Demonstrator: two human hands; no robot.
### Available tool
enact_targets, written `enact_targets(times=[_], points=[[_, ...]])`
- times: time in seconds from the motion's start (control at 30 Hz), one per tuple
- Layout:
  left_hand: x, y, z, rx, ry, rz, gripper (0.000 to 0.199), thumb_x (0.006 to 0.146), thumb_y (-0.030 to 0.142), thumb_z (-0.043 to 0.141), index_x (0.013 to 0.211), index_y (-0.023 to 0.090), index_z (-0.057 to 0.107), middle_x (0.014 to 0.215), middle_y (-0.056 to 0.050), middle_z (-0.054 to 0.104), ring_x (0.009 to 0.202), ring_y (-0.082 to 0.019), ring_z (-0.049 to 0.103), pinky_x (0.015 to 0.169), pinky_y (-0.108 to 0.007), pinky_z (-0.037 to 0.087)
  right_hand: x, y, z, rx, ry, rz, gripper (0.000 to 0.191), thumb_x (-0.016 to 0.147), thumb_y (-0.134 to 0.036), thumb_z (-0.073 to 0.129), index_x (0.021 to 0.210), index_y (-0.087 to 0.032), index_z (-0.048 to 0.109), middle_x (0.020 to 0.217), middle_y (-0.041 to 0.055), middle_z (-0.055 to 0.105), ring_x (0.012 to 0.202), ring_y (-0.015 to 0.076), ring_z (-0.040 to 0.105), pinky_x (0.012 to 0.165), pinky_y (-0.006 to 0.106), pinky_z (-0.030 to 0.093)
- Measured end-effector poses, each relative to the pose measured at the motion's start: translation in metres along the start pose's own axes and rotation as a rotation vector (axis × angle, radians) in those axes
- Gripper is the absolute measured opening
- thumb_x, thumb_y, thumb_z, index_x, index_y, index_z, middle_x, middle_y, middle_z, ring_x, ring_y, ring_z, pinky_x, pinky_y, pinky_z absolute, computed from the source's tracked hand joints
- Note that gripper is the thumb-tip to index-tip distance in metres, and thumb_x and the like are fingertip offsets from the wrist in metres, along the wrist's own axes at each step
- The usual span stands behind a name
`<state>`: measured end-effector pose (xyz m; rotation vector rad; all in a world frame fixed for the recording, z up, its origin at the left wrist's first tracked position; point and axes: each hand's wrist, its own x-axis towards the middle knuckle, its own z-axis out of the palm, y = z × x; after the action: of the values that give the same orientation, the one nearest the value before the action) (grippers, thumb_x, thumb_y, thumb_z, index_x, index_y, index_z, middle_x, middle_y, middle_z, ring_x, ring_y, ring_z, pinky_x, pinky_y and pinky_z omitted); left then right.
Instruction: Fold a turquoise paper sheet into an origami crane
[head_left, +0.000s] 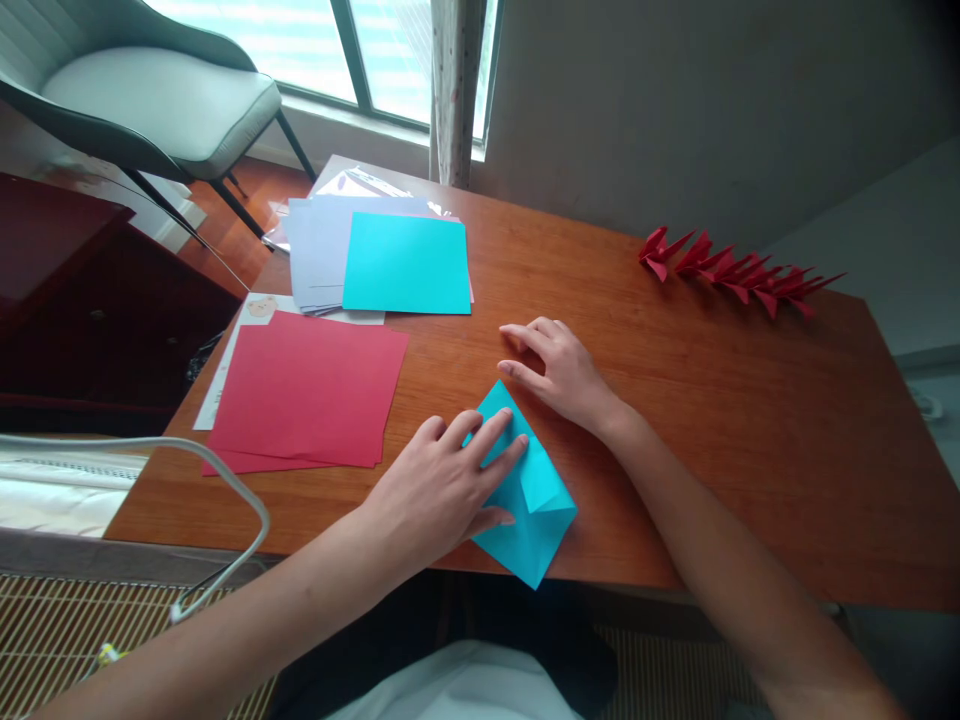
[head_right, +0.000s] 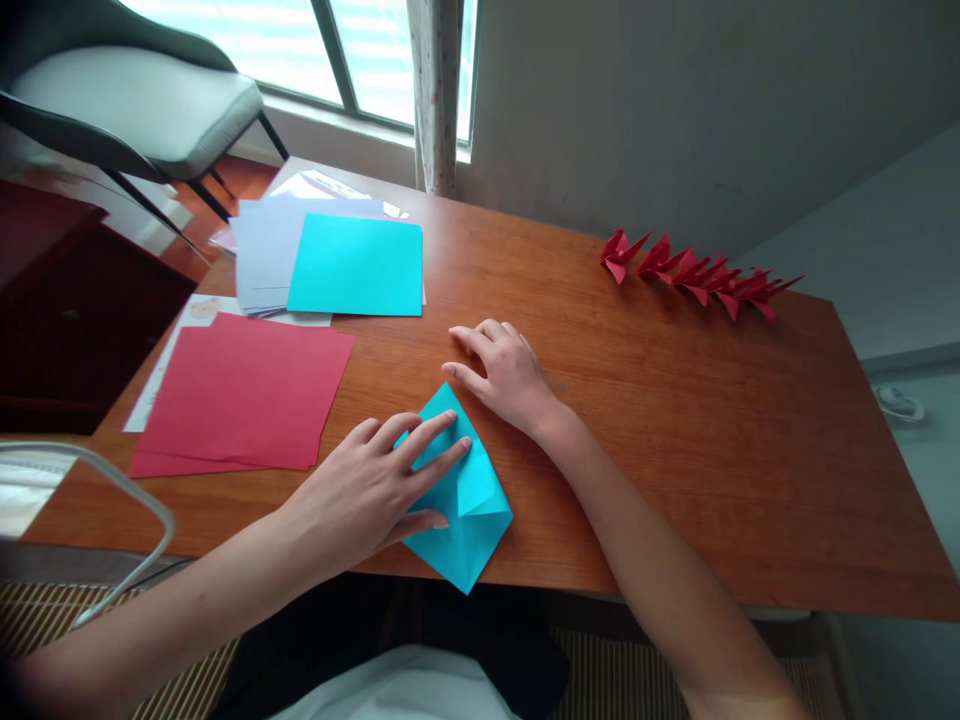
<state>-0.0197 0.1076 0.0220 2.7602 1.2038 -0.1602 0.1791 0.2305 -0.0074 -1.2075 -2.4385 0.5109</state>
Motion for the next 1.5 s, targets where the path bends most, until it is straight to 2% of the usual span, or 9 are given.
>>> enact_targets(times=[0.13,0.27,0.4,0.53,0.8,1.23,1.33,1.5], points=[[-0.001,-0.001,0.002,0.001,0.023,0.0,0.07,0.094,0.067,0.05,0.153,0.03,0.043,0.162,-0.01,0.037,0.125,-0.033,0.047,0.088,-0.043,0.044,-0.025,-0.001,-0.009,-0.034,-0.034,0.012,0.052,0.089,-0.046,0.071,0.134,-0.022,0.06,0.107,0.0085,0.065,0.098,0.0269,0.059,0.088,0.043,0.051],[-0.001,-0.001,0.003,0.0,0.029,0.001,0.073,0.094,0.068,0.05,0.155,0.029,0.039,0.162,-0.01,0.036,0.125,-0.033,0.046,0.089,-0.043,0.043,-0.05,-0.002,-0.022,-0.04,-0.108,0.011,0.057,0.087,-0.044,0.075,0.137,-0.024,0.057,0.111,0.009,0.063,0.102,0.0277,0.059,0.09,0.045,0.052],[-0.001,-0.001,0.003,-0.005,0.031,0.003,0.072,0.094,0.068,0.049,0.155,0.031,0.039,0.161,-0.01,0.037,0.125,-0.033,0.047,0.089,-0.043,0.043,-0.058,-0.001,-0.032,-0.056,-0.196,-0.01,0.061,0.085,-0.046,0.076,0.138,-0.023,0.056,0.116,0.0103,0.061,0.106,0.029,0.057,0.092,0.047,0.053],[-0.001,-0.001,0.003,-0.016,0.031,-0.003,0.072,0.094,0.067,0.05,0.155,0.031,0.04,0.161,-0.01,0.038,0.125,-0.034,0.047,0.09,-0.044,0.043,-0.054,-0.003,-0.035,-0.058,-0.244,0.004,0.064,0.085,-0.047,0.075,0.14,-0.022,0.055,0.117,0.0103,0.061,0.106,0.0286,0.056,0.093,0.048,0.052],[-0.001,0.0,0.005,-0.024,0.036,-0.008,0.071,0.093,0.066,0.053,0.154,0.031,0.042,0.161,-0.009,0.039,0.125,-0.034,0.048,0.088,-0.046,0.044,-0.038,-0.012,-0.031,-0.093,-0.229,0.067,0.059,0.09,-0.042,0.07,0.143,-0.023,0.052,0.115,0.0092,0.062,0.108,0.0285,0.055,0.095,0.045,0.05],[-0.001,0.002,0.003,-0.032,0.022,-0.027,0.07,0.092,0.067,0.055,0.153,0.033,0.044,0.162,-0.008,0.038,0.124,-0.034,0.048,0.088,-0.046,0.045,0.03,-0.007,0.001,-0.152,-0.131,0.079,0.048,0.095,-0.04,0.064,0.138,-0.022,0.055,0.115,0.0107,0.064,0.105,0.0276,0.054,0.093,0.041,0.046],[-0.001,0.002,0.002,-0.043,0.021,-0.033,0.07,0.091,0.067,0.056,0.152,0.033,0.044,0.162,-0.007,0.039,0.125,-0.033,0.048,0.089,-0.046,0.045,0.026,-0.003,0.001,-0.112,-0.113,0.057,0.049,0.094,-0.045,0.065,0.136,-0.022,0.056,0.113,0.0098,0.064,0.102,0.0271,0.055,0.092,0.041,0.046],[-0.001,0.001,0.002,-0.041,0.036,-0.03,0.072,0.091,0.067,0.056,0.153,0.032,0.043,0.162,-0.007,0.039,0.123,-0.033,0.049,0.087,-0.045,0.045,-0.01,0.002,-0.01,-0.066,-0.118,0.048,0.067,0.087,-0.054,0.072,0.142,-0.023,0.05,0.115,0.0096,0.062,0.103,0.0283,0.057,0.094,0.044,0.049]])
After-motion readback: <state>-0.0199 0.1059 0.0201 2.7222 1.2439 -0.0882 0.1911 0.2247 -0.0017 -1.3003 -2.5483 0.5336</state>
